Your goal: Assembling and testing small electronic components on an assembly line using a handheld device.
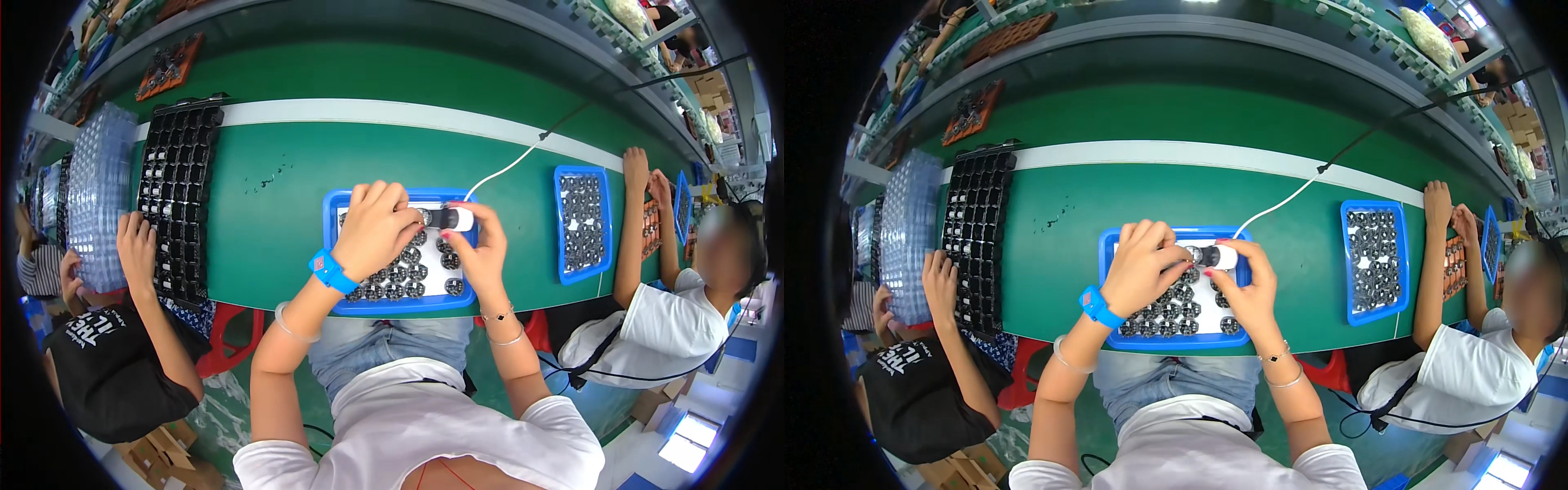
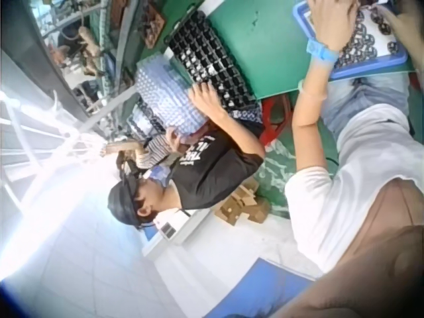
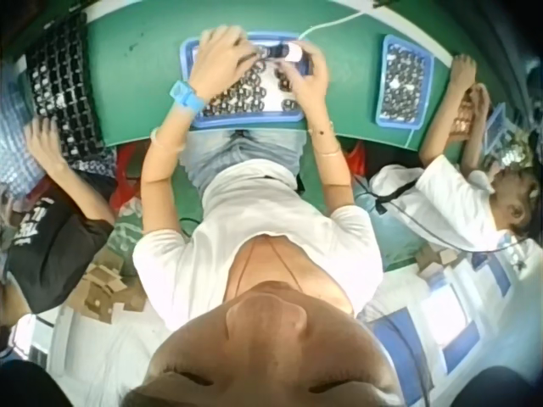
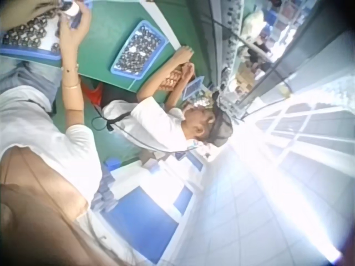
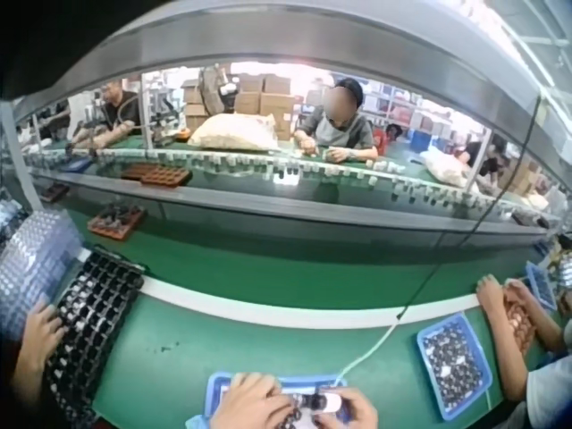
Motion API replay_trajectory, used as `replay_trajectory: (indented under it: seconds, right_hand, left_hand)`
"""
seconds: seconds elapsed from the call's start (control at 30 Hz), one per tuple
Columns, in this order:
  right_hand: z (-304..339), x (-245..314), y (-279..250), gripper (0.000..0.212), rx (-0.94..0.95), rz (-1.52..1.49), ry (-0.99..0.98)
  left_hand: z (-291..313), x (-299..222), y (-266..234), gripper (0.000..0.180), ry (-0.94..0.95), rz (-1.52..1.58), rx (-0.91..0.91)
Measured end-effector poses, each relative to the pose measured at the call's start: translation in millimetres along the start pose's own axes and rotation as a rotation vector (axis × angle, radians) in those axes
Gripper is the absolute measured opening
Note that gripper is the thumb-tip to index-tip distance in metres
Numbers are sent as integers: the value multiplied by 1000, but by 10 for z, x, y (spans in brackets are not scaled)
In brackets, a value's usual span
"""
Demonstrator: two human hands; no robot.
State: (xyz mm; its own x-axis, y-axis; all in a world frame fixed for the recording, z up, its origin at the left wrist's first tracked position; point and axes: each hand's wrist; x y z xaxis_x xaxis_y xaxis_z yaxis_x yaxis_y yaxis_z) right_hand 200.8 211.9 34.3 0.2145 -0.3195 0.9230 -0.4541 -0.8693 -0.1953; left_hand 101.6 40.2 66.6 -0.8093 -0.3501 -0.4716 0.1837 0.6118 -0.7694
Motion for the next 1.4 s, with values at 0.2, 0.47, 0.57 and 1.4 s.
replay_trajectory:
  seconds: [0.2, 0.47, 0.57, 1.4]
  right_hand:
    - [96, -2, -56, 42, -136, -344, -14]
    - [130, 134, -77, 41, 128, 275, -197]
    - [126, 128, -92, 41, 121, 306, -189]
    - [307, -29, -121, 45, -201, -305, 4]
  left_hand:
    - [-72, 94, 63, 9, 46, -78, -21]
    - [-82, 104, 128, 16, 69, -34, -23]
    - [-33, 80, 58, 19, 35, 2, -49]
    - [54, 24, 61, 10, 100, 25, 57]
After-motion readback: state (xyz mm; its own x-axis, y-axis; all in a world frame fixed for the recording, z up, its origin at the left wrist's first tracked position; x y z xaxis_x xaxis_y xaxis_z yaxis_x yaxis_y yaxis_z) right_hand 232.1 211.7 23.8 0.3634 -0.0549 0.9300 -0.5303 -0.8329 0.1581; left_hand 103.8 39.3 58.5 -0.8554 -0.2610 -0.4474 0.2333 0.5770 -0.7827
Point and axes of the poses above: each hand's wrist, its own z-axis away from the middle knuckle, its own y-axis out of the palm, x = y × z
